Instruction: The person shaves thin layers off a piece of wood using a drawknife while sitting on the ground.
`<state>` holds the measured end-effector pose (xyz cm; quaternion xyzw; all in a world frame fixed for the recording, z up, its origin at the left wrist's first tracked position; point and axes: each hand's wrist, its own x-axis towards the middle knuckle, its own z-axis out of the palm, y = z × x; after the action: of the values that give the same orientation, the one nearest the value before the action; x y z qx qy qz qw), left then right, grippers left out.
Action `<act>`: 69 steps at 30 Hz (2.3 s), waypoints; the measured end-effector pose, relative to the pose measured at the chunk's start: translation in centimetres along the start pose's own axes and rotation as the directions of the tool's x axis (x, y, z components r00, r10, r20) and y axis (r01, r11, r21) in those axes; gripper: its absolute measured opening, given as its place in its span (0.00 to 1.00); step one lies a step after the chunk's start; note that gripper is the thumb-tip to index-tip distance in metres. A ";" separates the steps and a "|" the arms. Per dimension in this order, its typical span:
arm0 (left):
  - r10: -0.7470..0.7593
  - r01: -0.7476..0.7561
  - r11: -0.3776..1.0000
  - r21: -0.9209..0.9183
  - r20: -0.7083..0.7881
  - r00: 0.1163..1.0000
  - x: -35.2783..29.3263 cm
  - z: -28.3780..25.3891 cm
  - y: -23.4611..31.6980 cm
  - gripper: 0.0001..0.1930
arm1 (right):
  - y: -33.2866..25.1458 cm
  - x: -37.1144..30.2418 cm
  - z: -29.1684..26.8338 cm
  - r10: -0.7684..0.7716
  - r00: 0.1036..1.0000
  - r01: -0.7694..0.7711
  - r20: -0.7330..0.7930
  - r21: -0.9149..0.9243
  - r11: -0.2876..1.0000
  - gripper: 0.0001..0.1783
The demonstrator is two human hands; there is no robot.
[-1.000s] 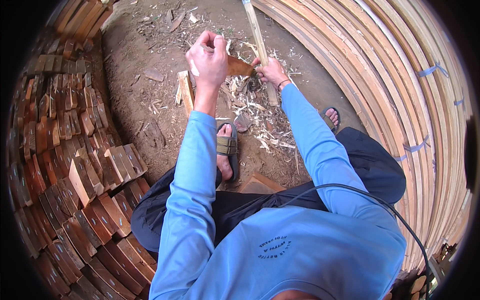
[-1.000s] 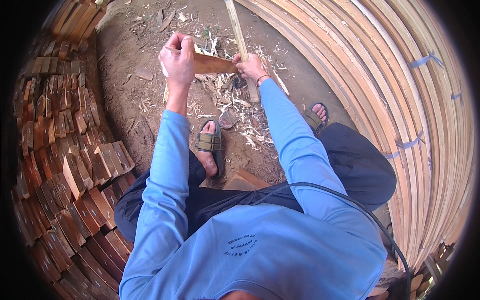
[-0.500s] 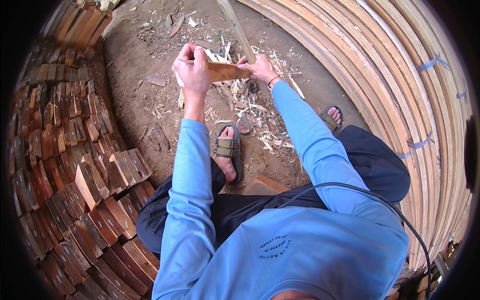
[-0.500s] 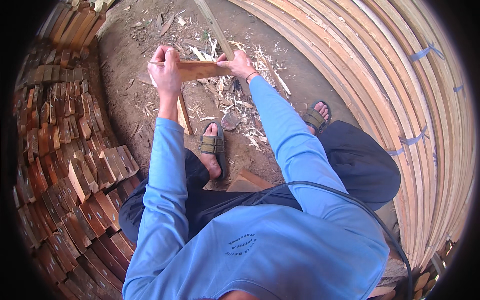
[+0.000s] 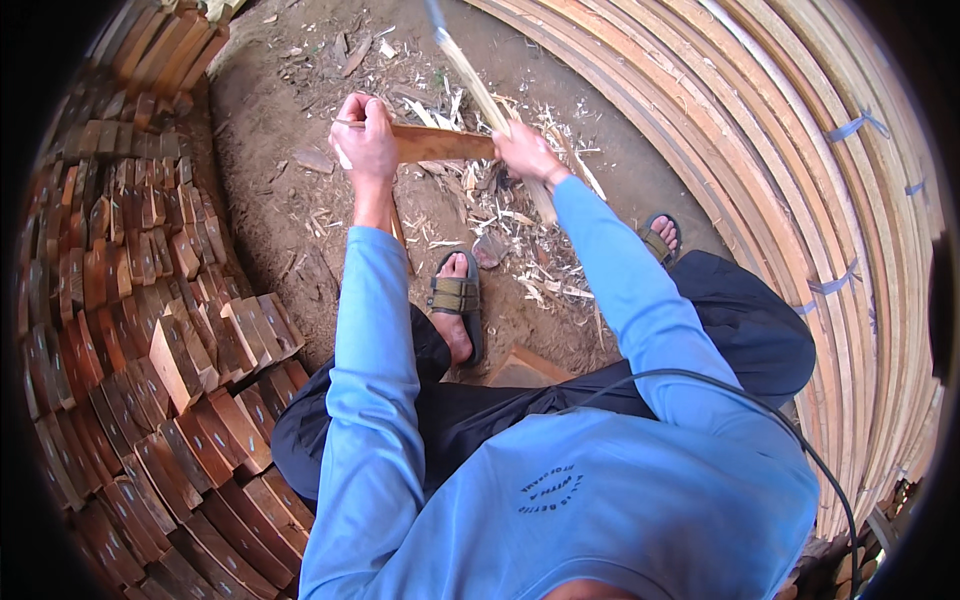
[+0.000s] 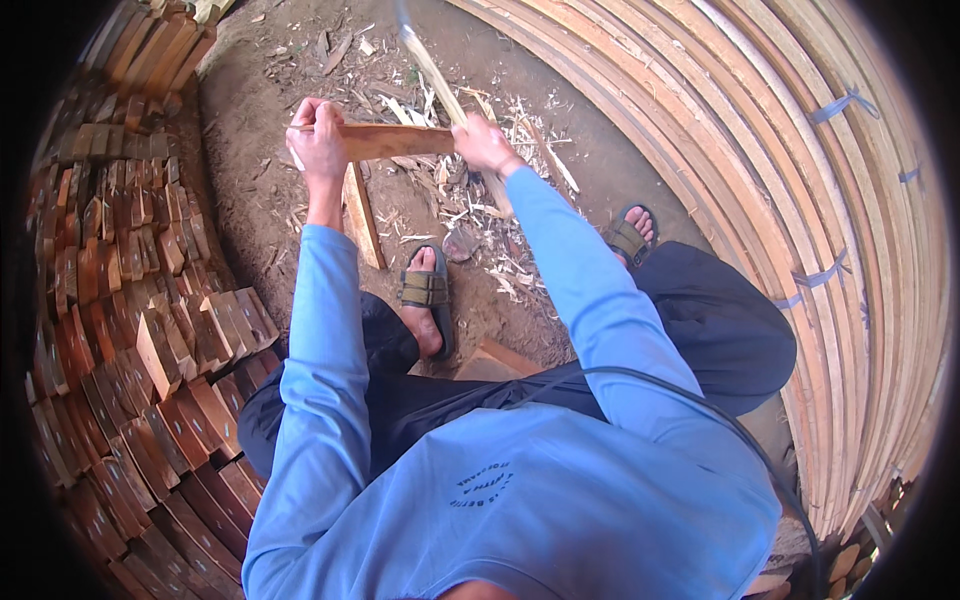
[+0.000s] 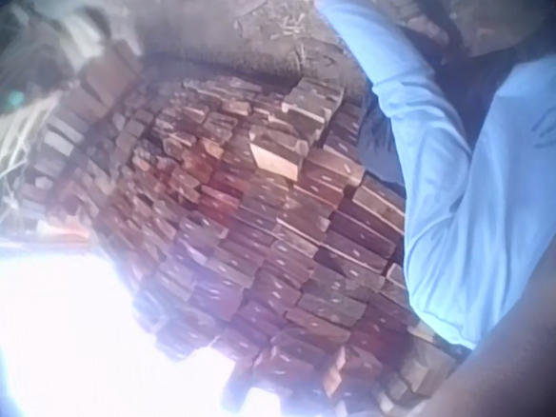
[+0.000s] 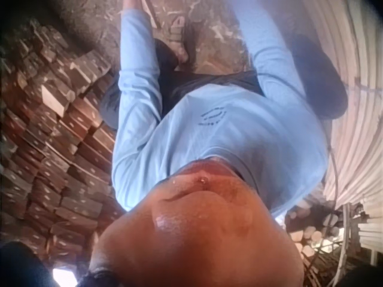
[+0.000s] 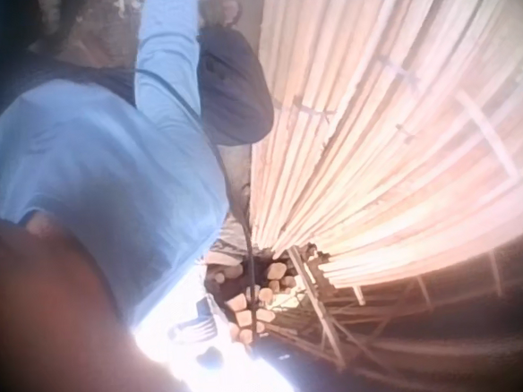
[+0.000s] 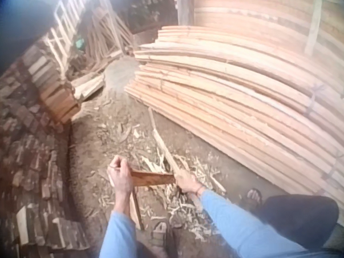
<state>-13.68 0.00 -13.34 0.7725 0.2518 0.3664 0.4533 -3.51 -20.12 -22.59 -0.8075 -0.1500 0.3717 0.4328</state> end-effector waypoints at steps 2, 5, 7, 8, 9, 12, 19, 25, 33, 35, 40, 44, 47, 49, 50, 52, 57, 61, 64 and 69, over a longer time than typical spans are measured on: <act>-0.013 0.017 0.996 0.084 -0.051 0.999 0.7 -0.6 -0.7 0.10 | 1.0 -4.9 -0.8 0.005 0.986 -0.034 0.167 0.173 0.984 0.13; -0.041 0.052 0.993 0.107 -0.096 0.995 1.6 -0.8 -1.5 0.09 | 2.2 -13.2 -2.1 0.109 0.967 -0.146 0.229 0.153 0.977 0.21; -0.062 0.070 0.992 0.109 -0.080 0.995 2.2 -0.3 -1.6 0.09 | 4.7 -16.4 -2.2 -0.139 0.990 0.140 0.016 -0.059 0.988 0.26; -0.054 0.062 0.993 0.102 -0.077 0.996 2.4 0.0 -1.9 0.09 | 8.0 -17.0 -1.0 -0.419 0.900 0.396 -0.117 -0.180 0.900 0.28; -0.047 0.056 0.993 0.100 -0.084 0.995 2.5 -0.1 -2.3 0.09 | 8.4 -18.3 -0.5 -0.463 0.873 0.433 -0.150 -0.196 0.880 0.28; -0.056 0.065 0.992 0.111 -0.083 0.995 2.7 0.7 -1.3 0.11 | 3.3 -24.9 -1.2 -0.124 0.988 0.123 -0.096 -0.017 0.992 0.26; -0.039 0.057 0.980 0.189 -0.100 0.994 1.8 3.0 3.1 0.15 | 4.0 -29.2 -1.0 -0.191 0.970 0.169 -0.153 -0.144 0.975 0.21; -0.077 0.081 0.973 0.216 -0.027 0.997 1.6 2.9 3.6 0.18 | 1.3 -29.3 -3.8 -0.172 0.960 0.103 -0.221 -0.294 0.950 0.13; -0.090 0.084 0.973 0.213 0.018 0.996 1.5 3.1 3.8 0.15 | 3.3 -28.5 -3.5 -0.166 0.961 0.068 -0.221 -0.392 0.917 0.16; -0.077 0.070 0.974 0.215 0.023 0.997 1.7 3.5 3.9 0.15 | 0.5 -28.9 -3.9 -0.196 0.927 0.078 -0.319 -0.350 0.934 0.16; -0.047 0.032 0.963 0.268 0.050 0.998 1.6 5.0 4.7 0.13 | 9.8 -27.6 -1.1 -0.051 0.994 0.001 -0.100 -0.445 0.895 0.14; -0.035 0.017 0.965 0.261 0.064 0.997 1.5 5.3 4.9 0.12 | 4.0 -28.0 -3.8 -0.107 0.970 0.021 -0.219 -0.362 0.932 0.15; -0.047 0.024 0.961 0.275 0.077 0.996 1.6 5.7 5.0 0.12 | 3.3 -28.7 -2.8 -0.207 0.953 0.130 -0.221 -0.319 0.939 0.16; -0.029 0.012 0.969 0.246 0.064 0.998 1.4 5.9 5.5 0.11 | 6.3 -28.5 -1.0 -0.158 0.981 0.113 -0.114 -0.326 0.939 0.15; -0.021 0.007 0.972 0.234 0.057 0.998 1.3 6.0 5.7 0.11 | 6.7 -27.9 -1.2 -0.054 0.994 0.013 -0.090 -0.403 0.915 0.16; -0.038 0.015 0.968 0.251 0.084 0.996 1.4 5.8 5.9 0.11 | 5.6 -27.3 -2.4 -0.110 0.986 0.054 -0.127 -0.382 0.923 0.15; -0.020 0.002 0.970 0.244 0.071 0.997 0.9 5.4 5.2 0.11 | 0.9 -28.5 -2.6 -0.279 0.912 0.147 -0.301 -0.395 0.907 0.13; -0.010 -0.007 0.964 0.267 0.064 0.998 1.1 5.5 5.4 0.11 | 9.1 -27.2 -1.9 0.190 0.982 -0.172 0.003 -0.414 0.894 0.15; -0.028 0.015 0.969 0.246 0.051 0.998 1.0 4.9 4.8 0.11 | 5.6 -27.6 -3.5 -0.040 0.993 -0.003 -0.115 -0.350 0.937 0.15; -0.034 0.023 0.973 0.230 0.046 0.998 1.0 5.2 5.1 0.11 | 6.7 -28.2 -1.9 0.032 0.999 -0.033 -0.008 -0.353 0.935 0.15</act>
<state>-8.62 -4.27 -10.18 0.8249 0.2923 0.3091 0.3723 -21.85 -41.05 -14.12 -0.8748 -0.2005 0.3450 0.2748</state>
